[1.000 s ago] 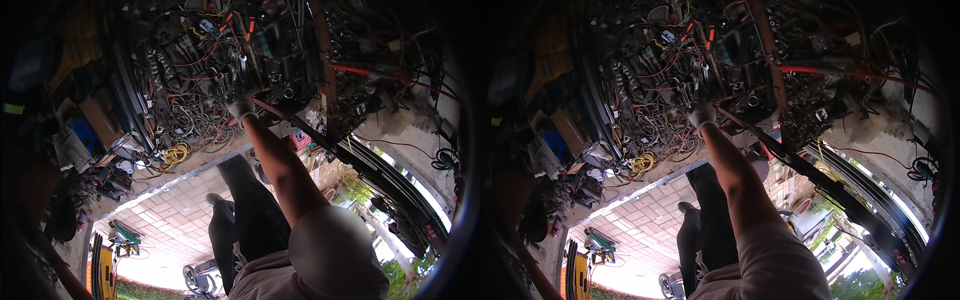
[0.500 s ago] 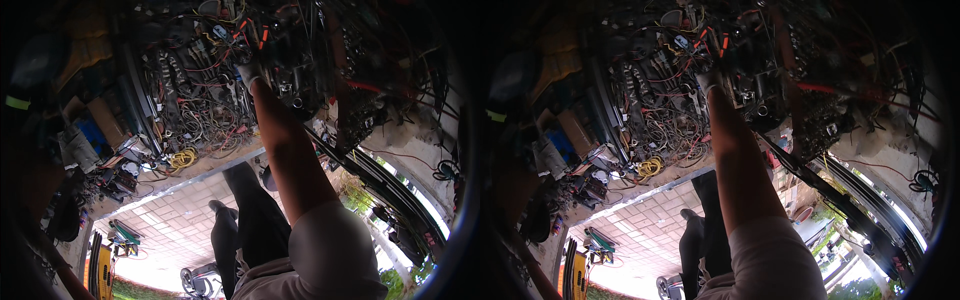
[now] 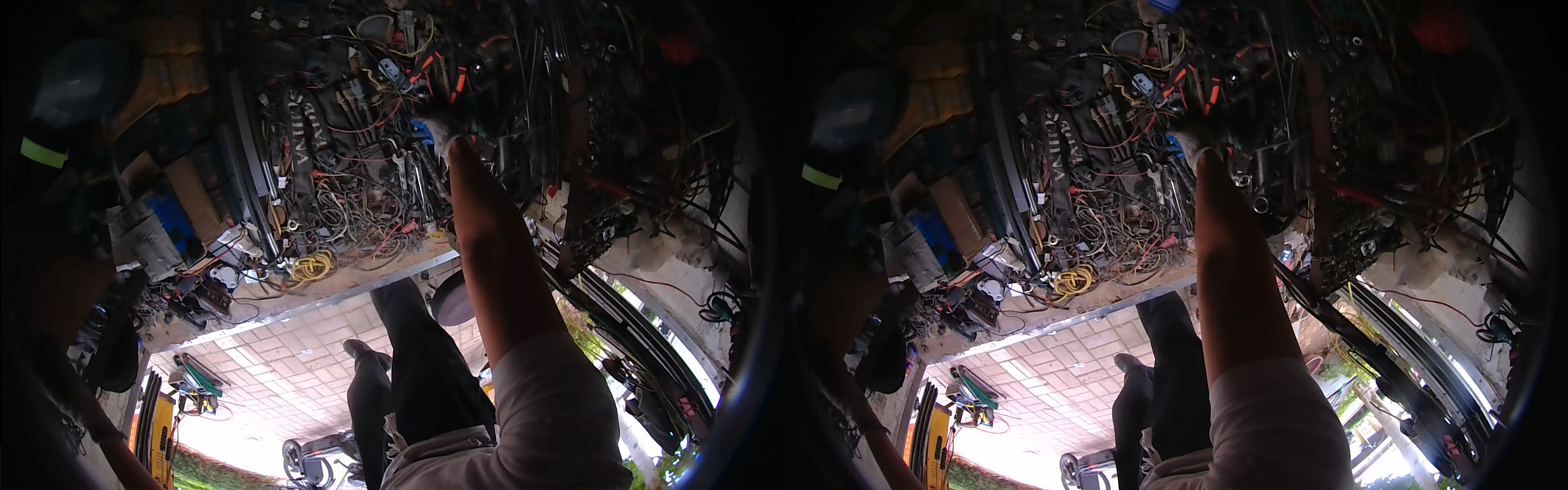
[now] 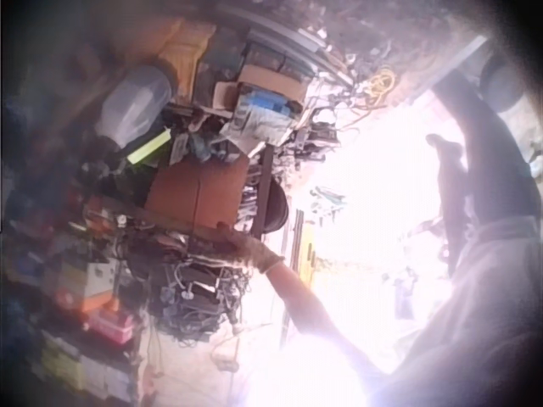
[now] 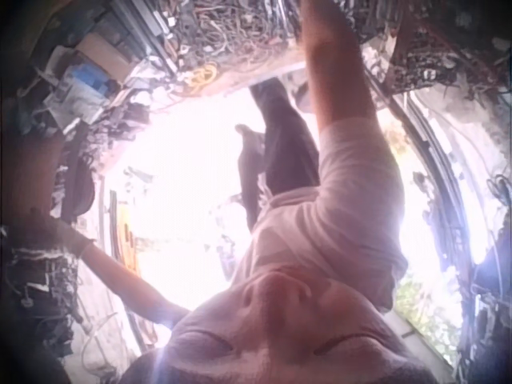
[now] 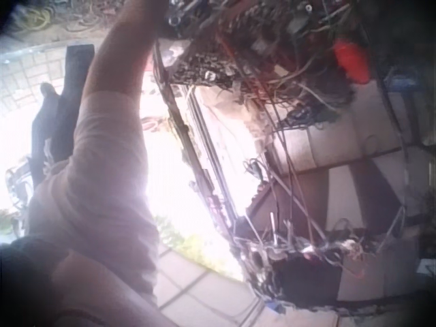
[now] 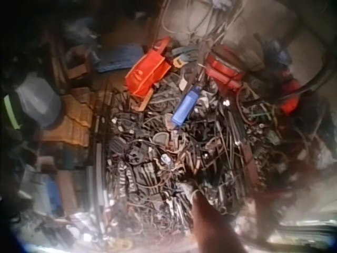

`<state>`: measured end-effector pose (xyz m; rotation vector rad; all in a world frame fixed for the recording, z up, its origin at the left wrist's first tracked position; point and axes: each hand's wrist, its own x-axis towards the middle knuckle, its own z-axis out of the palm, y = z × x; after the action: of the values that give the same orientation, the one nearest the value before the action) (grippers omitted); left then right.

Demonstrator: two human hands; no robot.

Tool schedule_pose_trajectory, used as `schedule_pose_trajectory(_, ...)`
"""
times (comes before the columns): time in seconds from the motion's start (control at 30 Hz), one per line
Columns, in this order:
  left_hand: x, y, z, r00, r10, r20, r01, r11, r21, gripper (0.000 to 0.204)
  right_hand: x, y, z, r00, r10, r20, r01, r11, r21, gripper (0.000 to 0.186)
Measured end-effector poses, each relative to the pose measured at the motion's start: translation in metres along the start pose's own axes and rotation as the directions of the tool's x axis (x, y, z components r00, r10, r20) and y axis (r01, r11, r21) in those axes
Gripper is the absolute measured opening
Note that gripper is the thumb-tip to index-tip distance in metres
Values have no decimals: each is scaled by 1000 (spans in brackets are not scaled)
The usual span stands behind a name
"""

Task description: The person kneels beside a bicycle and uses pliers to adjust the chain and rear derailleur. They then stand, retrieve a wrench from a nearby workbench, and use it to tighten a bolt on the rear wheel hub.

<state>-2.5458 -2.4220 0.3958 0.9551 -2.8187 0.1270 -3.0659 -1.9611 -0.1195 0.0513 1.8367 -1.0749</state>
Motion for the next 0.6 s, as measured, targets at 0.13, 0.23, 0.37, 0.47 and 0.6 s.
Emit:
schedule_pose_trajectory(0.13,-11,-9,0,998,-63,-30,67,989,129,52,-31,-31,2,994,-98,50,100,994,-48,33)
schedule_pose_trajectory(0.23,-16,-13,-2,996,-85,-41,91,979,180,52,-72,-51,14,992,14,-126,7,985,172,30)
schedule_pose_trajectory(0.37,-19,-11,-1,994,-102,-44,108,973,204,54,-112,-60,32,896,-220,-385,335,905,262,26)
schedule_pose_trajectory(0.47,-19,-10,1,992,-120,-49,128,968,216,55,-129,-58,31,884,-270,-381,387,881,273,25)
schedule_pose_trajectory(0.6,-20,-9,3,987,-148,-64,158,963,218,56,-134,-49,26,897,-279,-342,331,938,102,32)
